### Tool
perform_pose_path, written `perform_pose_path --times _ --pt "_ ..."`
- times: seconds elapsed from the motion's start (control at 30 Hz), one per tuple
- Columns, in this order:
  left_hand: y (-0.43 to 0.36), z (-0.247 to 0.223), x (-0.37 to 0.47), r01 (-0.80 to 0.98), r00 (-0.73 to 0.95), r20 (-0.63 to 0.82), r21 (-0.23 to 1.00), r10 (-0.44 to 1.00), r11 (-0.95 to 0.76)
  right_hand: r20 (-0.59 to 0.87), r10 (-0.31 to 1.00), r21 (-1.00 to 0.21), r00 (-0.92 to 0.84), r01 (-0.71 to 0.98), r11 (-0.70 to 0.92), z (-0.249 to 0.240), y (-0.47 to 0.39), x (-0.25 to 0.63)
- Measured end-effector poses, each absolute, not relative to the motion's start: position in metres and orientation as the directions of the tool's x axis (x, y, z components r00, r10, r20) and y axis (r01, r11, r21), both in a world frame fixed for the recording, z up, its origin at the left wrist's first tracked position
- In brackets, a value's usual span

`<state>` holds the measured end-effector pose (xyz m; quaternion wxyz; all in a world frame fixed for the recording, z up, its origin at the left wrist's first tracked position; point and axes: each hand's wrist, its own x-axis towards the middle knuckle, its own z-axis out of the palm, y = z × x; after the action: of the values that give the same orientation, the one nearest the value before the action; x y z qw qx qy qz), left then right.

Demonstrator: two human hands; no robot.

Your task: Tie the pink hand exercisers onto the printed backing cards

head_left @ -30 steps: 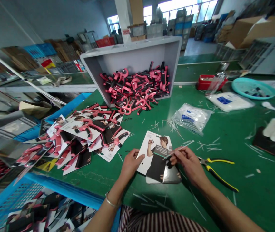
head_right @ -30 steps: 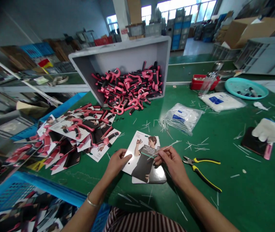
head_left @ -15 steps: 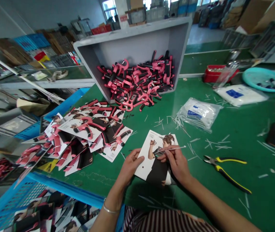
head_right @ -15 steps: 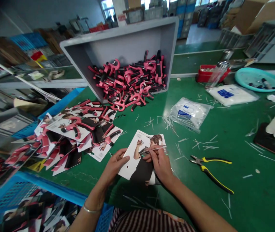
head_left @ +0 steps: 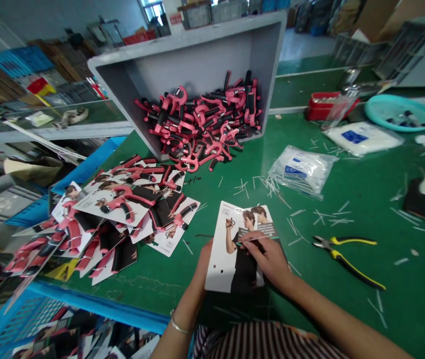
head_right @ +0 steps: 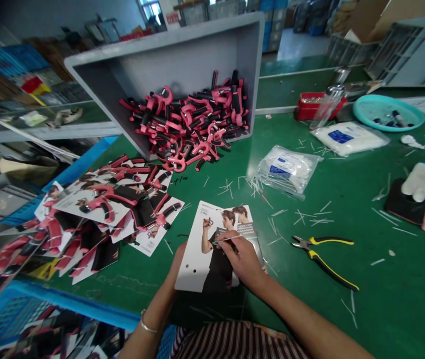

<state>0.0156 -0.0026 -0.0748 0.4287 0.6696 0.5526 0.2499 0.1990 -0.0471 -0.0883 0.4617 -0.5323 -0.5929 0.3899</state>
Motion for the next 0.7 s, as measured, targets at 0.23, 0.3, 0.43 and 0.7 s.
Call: perform_pose_path --times 0.23,0.3,0.43,0.7 --pt "-0.033 -0.042 -0.002 0.855 0.245 -0.163 0.501 0.956 -0.134 -0.029 0.994 -0.999 -0.105 0.049 -0.024 -0.088 -0.041 0.210" --pt "-0.042 -0.036 -0.012 0.765 0.382 -0.194 0.615 0.903 -0.192 -0.045 0.993 -0.999 -0.109 0.034 -0.041 -0.090 -0.041 0.210" --pt "-0.052 -0.022 -0.031 0.486 0.644 -0.189 0.849 0.741 -0.206 -0.056 0.994 -0.997 -0.099 -0.044 -0.060 -0.092 -0.042 0.208" --pt "-0.056 -0.048 -0.011 0.443 0.445 -0.004 0.870 0.895 -0.217 -0.018 0.995 -1.000 -0.096 -0.011 -0.020 -0.088 -0.046 0.210"
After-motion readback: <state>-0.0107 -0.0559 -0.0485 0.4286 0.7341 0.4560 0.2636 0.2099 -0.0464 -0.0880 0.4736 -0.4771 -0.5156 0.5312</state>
